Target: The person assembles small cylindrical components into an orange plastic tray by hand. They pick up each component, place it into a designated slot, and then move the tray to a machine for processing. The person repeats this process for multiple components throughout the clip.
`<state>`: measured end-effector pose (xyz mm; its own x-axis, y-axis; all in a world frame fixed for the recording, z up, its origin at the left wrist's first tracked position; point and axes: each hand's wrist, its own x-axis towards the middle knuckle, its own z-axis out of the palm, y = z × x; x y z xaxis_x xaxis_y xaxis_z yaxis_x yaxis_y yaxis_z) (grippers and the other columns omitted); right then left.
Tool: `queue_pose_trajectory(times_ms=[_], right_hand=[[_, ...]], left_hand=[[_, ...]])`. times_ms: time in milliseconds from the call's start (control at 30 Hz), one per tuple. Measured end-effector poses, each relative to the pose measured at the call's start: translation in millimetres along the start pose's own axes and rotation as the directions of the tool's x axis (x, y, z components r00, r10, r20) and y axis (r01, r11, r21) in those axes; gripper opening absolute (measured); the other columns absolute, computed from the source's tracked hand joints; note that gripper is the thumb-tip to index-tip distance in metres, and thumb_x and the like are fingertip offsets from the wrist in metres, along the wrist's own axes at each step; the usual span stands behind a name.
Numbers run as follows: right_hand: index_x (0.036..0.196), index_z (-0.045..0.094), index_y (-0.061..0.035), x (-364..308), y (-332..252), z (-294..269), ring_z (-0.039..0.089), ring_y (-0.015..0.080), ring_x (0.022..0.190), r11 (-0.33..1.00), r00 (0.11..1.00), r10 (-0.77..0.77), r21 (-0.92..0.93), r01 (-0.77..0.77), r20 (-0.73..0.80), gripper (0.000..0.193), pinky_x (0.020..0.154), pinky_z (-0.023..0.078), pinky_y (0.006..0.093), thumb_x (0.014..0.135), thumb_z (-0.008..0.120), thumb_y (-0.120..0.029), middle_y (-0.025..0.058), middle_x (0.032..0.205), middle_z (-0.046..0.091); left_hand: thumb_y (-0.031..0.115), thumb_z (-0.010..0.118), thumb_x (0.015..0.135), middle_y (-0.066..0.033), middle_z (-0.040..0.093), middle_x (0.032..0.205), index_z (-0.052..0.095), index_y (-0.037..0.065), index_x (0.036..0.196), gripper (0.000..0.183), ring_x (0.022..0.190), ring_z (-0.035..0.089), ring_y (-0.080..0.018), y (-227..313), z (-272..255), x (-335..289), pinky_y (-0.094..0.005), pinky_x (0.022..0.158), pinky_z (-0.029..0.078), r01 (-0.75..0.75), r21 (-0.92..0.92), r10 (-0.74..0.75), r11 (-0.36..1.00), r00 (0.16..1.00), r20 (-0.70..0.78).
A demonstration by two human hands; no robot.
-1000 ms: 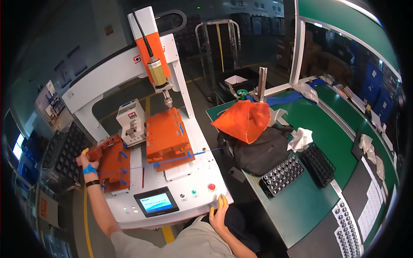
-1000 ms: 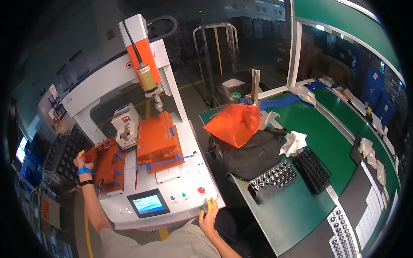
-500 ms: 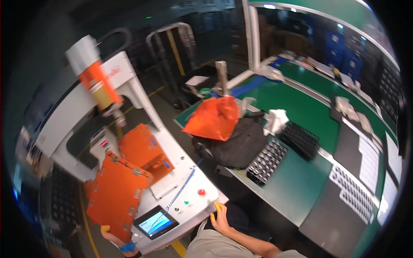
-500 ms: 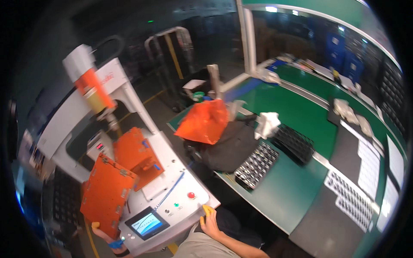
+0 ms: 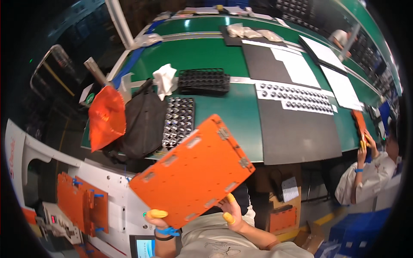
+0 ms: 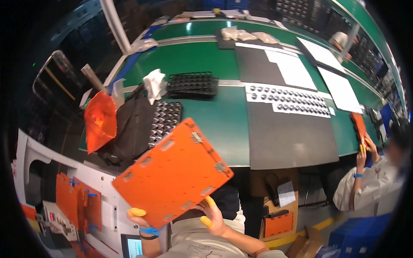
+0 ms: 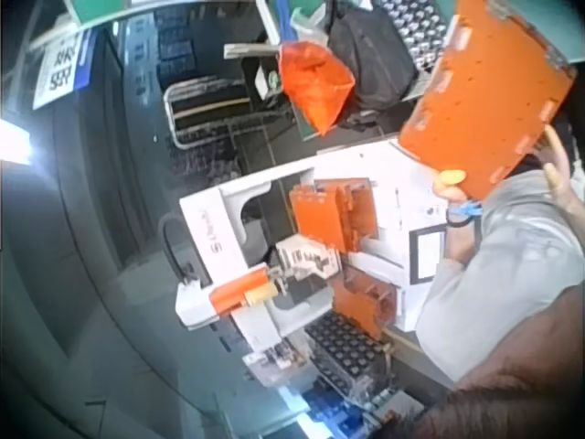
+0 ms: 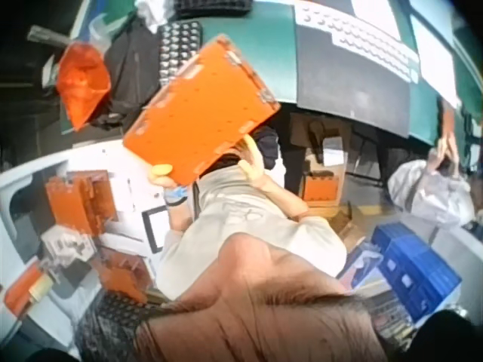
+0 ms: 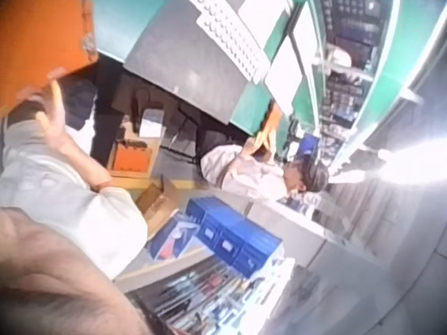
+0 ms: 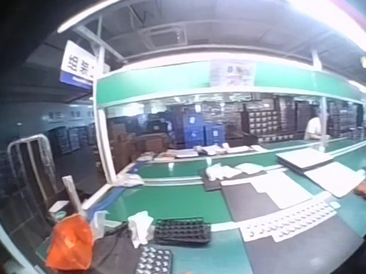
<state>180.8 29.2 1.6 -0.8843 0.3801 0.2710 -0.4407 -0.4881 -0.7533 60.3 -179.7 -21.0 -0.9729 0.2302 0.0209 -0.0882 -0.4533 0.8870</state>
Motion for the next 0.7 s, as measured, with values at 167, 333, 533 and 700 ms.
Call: queue_pose_trajectory(times_ms=[167,333,533,700], right_hand=[[0.152,0.020,-0.0010,16,-22,17,0.053,0.0258,0.125,1.000,0.920,0.001,-0.023,-0.011,-0.391,0.079,0.107,0.041,0.0413,0.091,0.068,-0.010,0.0153,0.138,0.050],[0.145,0.030,0.0008,48,-58,-17,0.060,0.0163,0.107,0.992,0.906,0.116,0.100,-0.083,-0.407,0.070,0.092,0.047,0.0301,0.088,0.071,-0.010,0.0118,0.123,0.060],[0.138,0.039,0.0024,84,-82,-53,0.060,0.0057,0.084,0.944,0.882,0.321,0.037,-0.329,-0.346,0.065,0.069,0.045,0.0191,0.088,0.072,-0.019,0.0068,0.107,0.067],[0.132,0.047,0.0030,109,-87,-70,0.068,0.0123,0.095,0.938,0.858,0.338,0.060,-0.342,-0.388,0.048,0.085,0.055,0.0274,0.092,0.065,-0.015,0.0093,0.112,0.067]], left_hand=[[0.036,0.054,0.091,-0.0126,0.056,0.129,0.045,0.002,0.138,0.058,0.115,0.057,-0.0302,-40,89,11,-0.0442,0.100,0.048,0.285,-0.421,-0.222,0.861,0.956,0.192],[0.040,0.050,0.100,-0.0109,0.053,0.139,0.042,0.002,0.143,0.058,0.124,0.054,-0.0278,-36,114,15,-0.0427,0.106,0.044,0.212,-0.032,-0.201,0.977,0.957,0.211],[0.048,0.047,0.103,-0.0096,0.053,0.141,0.039,0.004,0.146,0.062,0.126,0.055,-0.0253,-28,113,35,-0.0410,0.104,0.045,0.289,-0.040,-0.261,0.956,0.907,0.330],[0.033,0.073,0.087,-0.0066,0.062,0.118,0.050,0.002,0.128,0.056,0.107,0.063,-0.0181,-32,122,49,-0.0325,0.093,0.051,0.162,0.038,-0.166,0.986,0.950,0.263]])
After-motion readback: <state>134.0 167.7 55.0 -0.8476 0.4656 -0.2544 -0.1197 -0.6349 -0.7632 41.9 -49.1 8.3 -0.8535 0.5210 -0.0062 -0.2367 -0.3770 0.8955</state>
